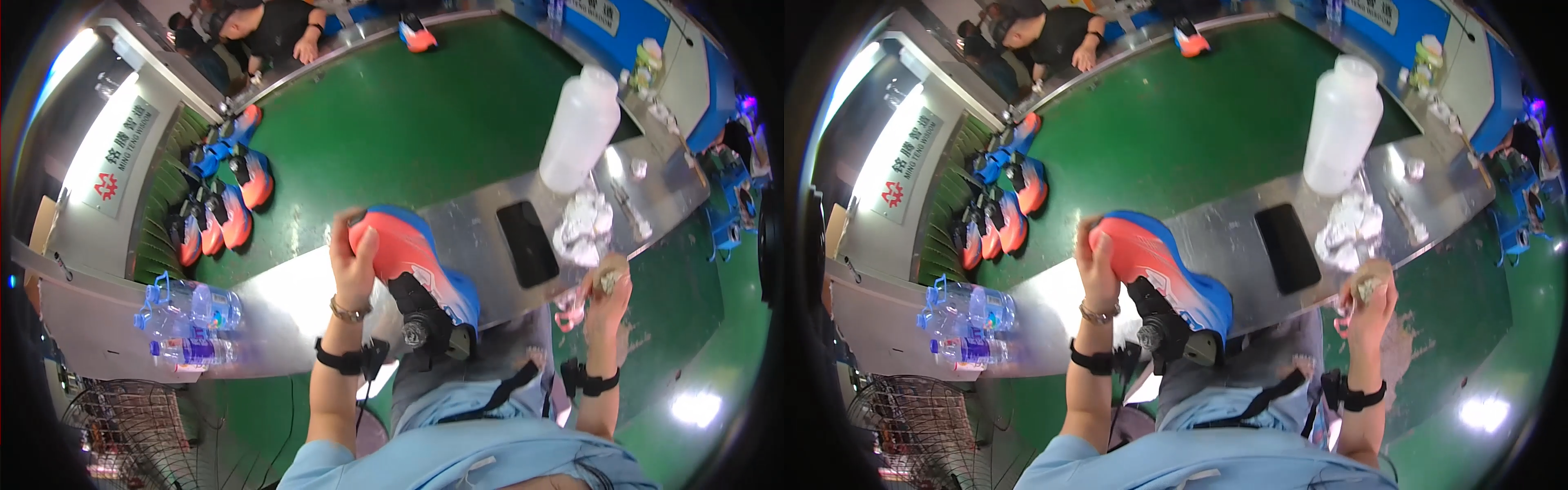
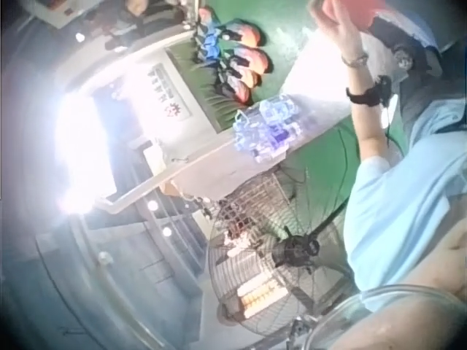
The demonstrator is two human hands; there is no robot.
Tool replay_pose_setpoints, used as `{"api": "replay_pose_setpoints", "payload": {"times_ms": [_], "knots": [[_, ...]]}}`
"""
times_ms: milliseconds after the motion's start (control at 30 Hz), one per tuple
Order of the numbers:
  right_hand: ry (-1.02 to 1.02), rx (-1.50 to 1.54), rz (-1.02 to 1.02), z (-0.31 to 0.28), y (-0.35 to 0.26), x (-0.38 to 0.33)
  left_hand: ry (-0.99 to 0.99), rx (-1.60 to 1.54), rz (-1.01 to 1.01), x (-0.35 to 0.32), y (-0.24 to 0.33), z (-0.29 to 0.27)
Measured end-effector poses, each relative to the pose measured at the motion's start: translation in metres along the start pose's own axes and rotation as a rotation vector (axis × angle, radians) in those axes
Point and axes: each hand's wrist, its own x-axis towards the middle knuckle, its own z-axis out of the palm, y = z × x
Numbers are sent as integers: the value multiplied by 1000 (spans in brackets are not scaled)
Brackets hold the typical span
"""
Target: Applying a liquid adhesive or treatment to the seams of athletic shoes using a syringe.
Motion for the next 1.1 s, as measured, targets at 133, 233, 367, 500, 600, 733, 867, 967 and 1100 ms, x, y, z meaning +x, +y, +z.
{"api": "replay_pose_setpoints", "payload": {"times_ms": [133,233,367,500,600,733,867,967,1100], "knots": [[-221,173,-2,53,-38,-5,-268,-33,201,-2,25,16],[-470,499,207,80,-62,-14,-456,-60,386,1,38,37],[-779,757,175,94,-74,-9,-486,18,426,-3,46,45],[-711,694,282,90,-80,-13,-501,49,436,-2,49,49],[-816,935,110,113,-75,-1,-563,63,496,0,47,54],[-698,645,255,98,-80,-2,-608,56,513,4,48,58],[-684,787,134,95,-70,3,-640,218,474,8,47,55],[-837,457,57,103,-75,17,-589,17,427,13,34,50],[-617,767,107,80,-33,-8,-438,128,399,14,27,44]]}}
